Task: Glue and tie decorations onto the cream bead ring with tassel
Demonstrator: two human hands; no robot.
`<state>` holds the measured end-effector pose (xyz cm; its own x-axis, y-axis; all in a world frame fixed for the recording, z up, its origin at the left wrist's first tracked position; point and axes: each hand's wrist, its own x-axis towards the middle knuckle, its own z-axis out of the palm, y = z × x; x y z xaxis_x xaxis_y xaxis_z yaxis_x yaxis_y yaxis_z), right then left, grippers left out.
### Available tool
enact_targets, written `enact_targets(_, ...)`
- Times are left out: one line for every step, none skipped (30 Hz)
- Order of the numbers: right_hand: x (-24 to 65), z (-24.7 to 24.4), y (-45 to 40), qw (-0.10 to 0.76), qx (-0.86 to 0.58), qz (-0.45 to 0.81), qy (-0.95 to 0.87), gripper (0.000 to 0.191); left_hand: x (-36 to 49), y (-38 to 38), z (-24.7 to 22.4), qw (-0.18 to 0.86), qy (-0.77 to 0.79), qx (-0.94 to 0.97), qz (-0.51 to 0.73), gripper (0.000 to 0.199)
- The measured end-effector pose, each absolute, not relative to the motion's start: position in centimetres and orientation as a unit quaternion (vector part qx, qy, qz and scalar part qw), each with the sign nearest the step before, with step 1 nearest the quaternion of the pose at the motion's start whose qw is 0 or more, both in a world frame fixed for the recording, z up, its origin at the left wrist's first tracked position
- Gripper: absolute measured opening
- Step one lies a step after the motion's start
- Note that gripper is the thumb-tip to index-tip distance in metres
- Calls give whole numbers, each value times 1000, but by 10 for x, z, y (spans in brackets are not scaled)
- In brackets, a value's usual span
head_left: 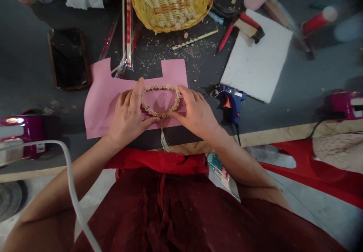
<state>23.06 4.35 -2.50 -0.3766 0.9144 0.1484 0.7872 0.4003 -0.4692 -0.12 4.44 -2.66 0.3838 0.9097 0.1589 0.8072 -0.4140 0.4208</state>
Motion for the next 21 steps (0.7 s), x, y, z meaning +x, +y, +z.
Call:
enact_targets(231,-24,44,192,-524,167,-813,68,-1,45,-27,141,523,820,185,106)
enact_targets(231,-24,43,190,-525,170,-812,68,-1,45,-26,142,523,820,184,106)
enact_targets(230,-23,43,188,-528,173,-810,69,-1,45,-26,143,523,820,184,106)
enact_targets(229,-23,43,186,-532,173,-808,69,-1,45,-26,143,524,819,183,105)
enact_targets(227,-22,43,184,-536,172,-806,69,-1,45,-25,142,525,819,182,105)
enact_targets(225,-22,42,181,-540,170,-804,70,0,44,-25,141,527,818,181,104)
enact_targets(223,-21,42,178,-544,166,-803,71,1,44,-25,139,529,818,179,103)
enact_targets(221,-20,41,174,-548,162,-802,72,1,43,-24,137,530,818,176,102)
enact_targets(219,-20,41,170,-551,159,-801,73,2,43,-24,135,530,819,173,101)
enact_targets(217,-19,40,165,-554,156,-801,73,2,42,-24,133,530,820,170,100)
enact_targets(216,-18,40,161,-558,154,-799,73,2,42,-24,132,530,821,168,99)
enact_targets(214,-17,40,156,-562,153,-798,73,2,42,-25,132,529,822,165,99)
enact_targets(213,-17,39,152,-566,152,-796,73,2,42,-25,131,529,822,163,98)
enact_targets(212,-16,39,147,-569,151,-795,73,2,42,-26,130,529,822,162,98)
enact_targets(212,-15,39,143,-571,148,-794,73,2,42,-26,130,530,822,160,98)
enact_targets(211,-15,39,139,-574,144,-794,73,2,43,-27,130,531,822,159,98)
enact_targets(211,-14,38,137,-577,140,-793,73,1,43,-27,130,531,822,160,98)
enact_targets(210,-14,38,135,-579,137,-793,74,1,43,-27,130,531,821,161,98)
enact_targets(210,-14,38,135,-581,135,-791,74,1,43,-28,131,531,821,164,98)
enact_targets(210,-14,38,135,-583,134,-790,74,1,43,-28,132,531,820,165,97)
enact_targets(210,-14,37,136,-584,135,-789,74,1,43,-28,133,531,820,167,97)
